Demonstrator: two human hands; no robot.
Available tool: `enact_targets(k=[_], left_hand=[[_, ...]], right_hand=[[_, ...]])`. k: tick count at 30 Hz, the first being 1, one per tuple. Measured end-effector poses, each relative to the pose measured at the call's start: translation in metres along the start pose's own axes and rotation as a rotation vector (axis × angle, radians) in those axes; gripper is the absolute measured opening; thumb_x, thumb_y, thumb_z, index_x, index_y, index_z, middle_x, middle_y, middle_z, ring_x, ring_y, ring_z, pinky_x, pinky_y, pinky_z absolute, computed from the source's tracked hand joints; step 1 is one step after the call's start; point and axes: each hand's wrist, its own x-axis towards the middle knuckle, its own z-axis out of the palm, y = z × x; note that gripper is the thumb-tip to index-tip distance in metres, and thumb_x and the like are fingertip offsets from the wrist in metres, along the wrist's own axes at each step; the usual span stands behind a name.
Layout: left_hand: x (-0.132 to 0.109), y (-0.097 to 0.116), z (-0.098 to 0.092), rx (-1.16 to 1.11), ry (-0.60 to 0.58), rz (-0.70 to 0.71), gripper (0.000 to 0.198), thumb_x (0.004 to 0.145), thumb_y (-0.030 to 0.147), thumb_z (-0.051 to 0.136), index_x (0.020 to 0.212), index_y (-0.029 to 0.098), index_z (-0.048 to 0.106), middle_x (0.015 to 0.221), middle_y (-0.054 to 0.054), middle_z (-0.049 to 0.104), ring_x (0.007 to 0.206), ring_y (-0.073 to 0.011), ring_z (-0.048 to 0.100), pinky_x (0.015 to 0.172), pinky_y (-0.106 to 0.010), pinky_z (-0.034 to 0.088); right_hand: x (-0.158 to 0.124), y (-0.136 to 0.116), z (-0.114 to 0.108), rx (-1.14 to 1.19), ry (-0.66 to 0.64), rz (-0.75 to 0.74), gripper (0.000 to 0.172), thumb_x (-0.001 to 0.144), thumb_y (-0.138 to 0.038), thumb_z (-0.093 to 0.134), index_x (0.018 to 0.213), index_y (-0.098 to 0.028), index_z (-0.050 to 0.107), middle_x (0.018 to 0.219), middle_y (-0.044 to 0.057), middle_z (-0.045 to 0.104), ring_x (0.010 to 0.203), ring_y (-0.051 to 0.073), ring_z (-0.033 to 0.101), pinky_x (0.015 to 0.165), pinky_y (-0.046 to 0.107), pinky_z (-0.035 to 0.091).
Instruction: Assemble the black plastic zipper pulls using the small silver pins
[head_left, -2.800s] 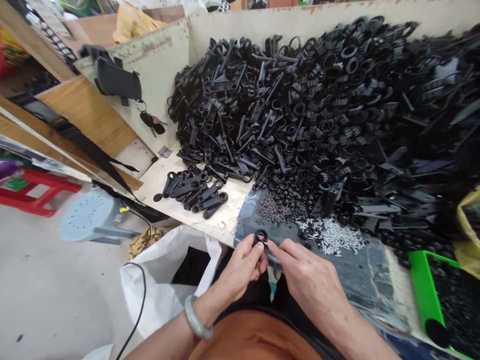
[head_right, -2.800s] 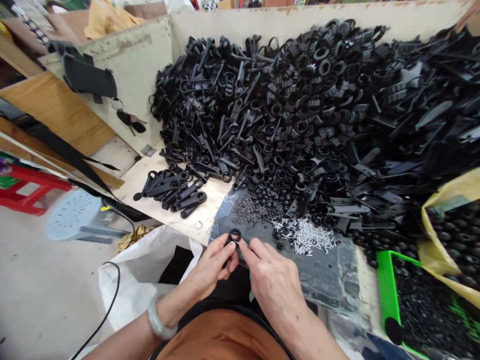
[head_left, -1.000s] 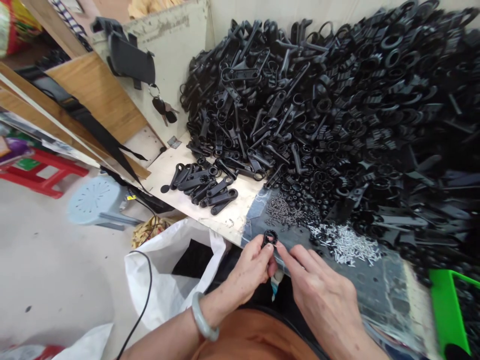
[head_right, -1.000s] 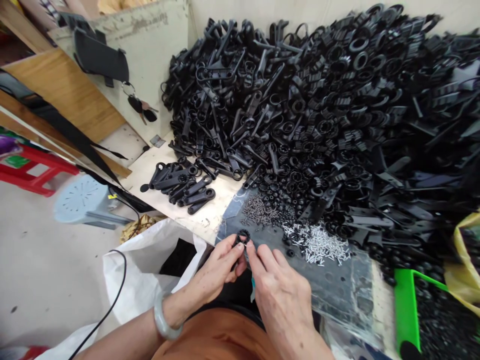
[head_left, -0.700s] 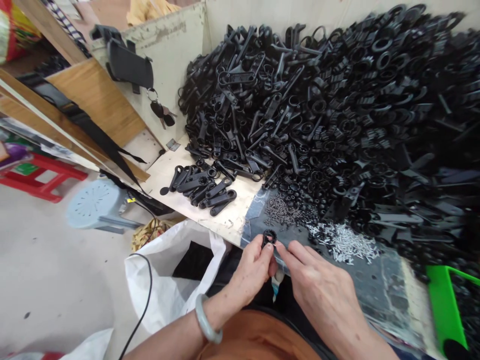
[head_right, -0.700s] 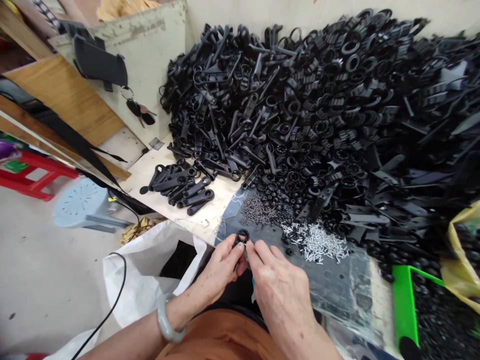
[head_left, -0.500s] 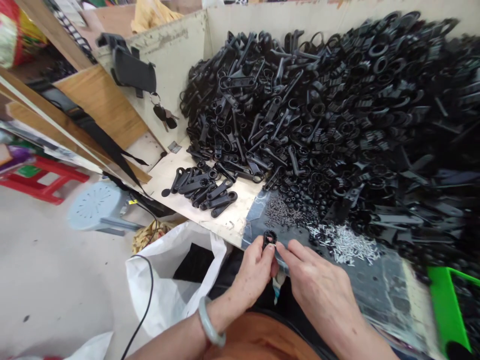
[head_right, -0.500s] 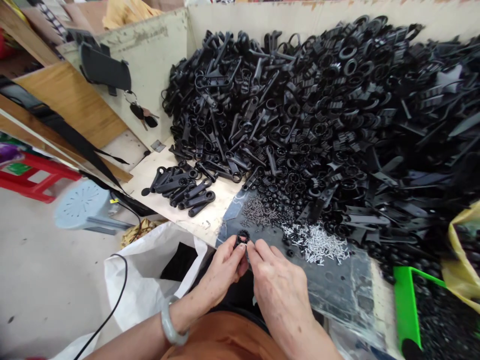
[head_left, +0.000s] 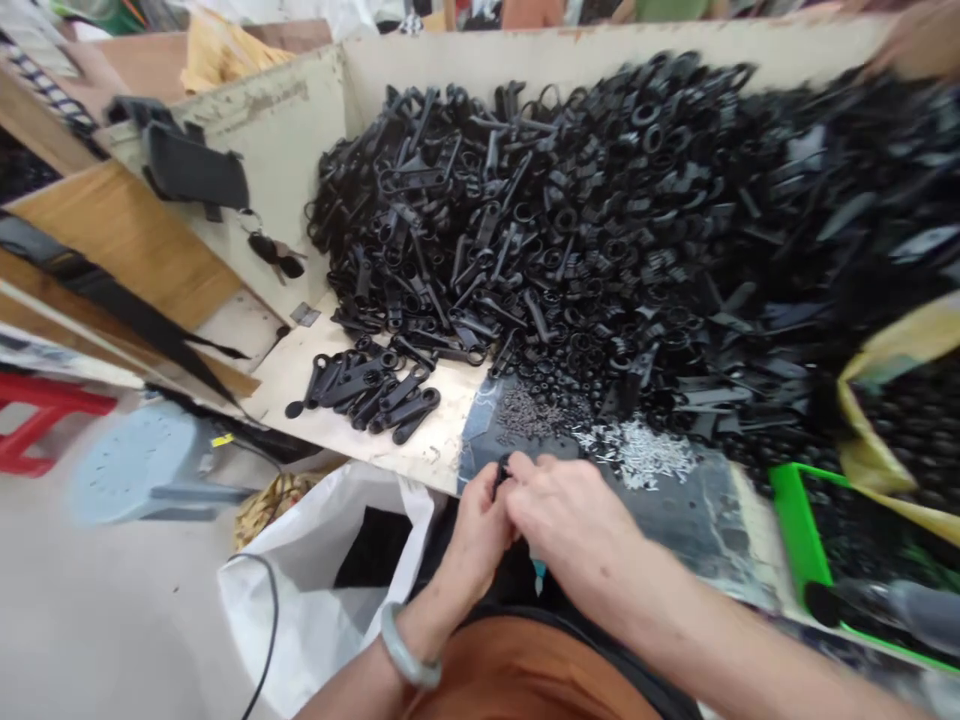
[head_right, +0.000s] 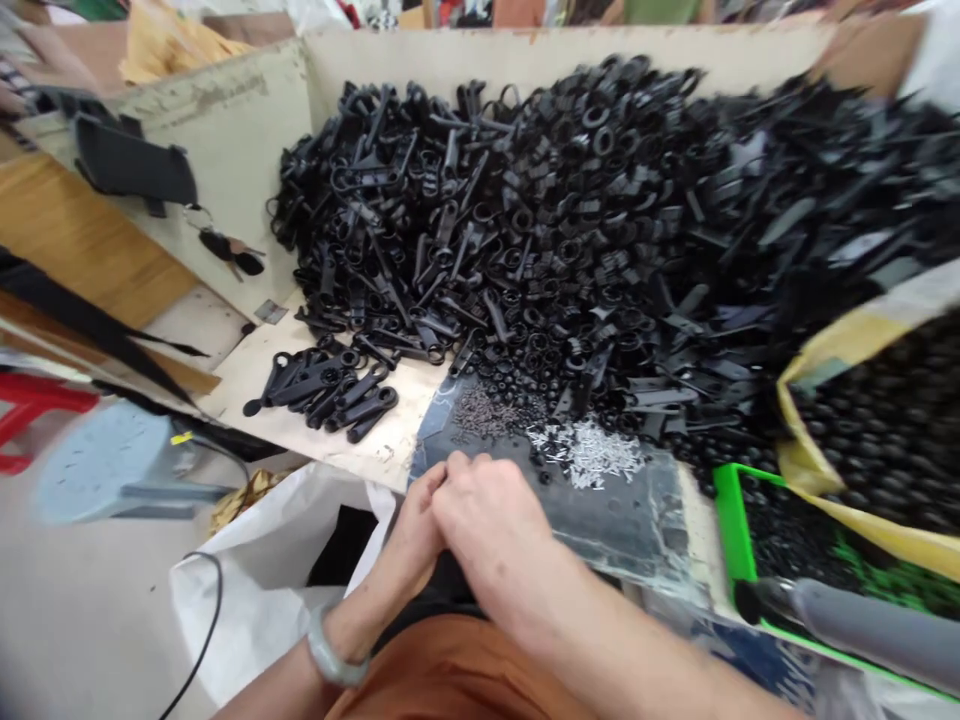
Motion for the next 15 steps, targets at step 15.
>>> enact_targets(k=[15], left_hand=[[0.001,0.048,-0.016,-0.015,0.122,0.165,0.033,0.075,0.042,0.077,0.092,0.014,0.072,0.07,-0.001,0.066,0.062,-0.0112,0.051,0.058,-0.021,0.038]], right_hand=[[-0.019,0.122,-0.05,0.032,-0.074,0.705,0.029,0.104,-0.041,0.048,0.114,-0.018,0.064,0.082,0.003,0.073,0.07,0.018,0.069,0.062,0.027,0.044]])
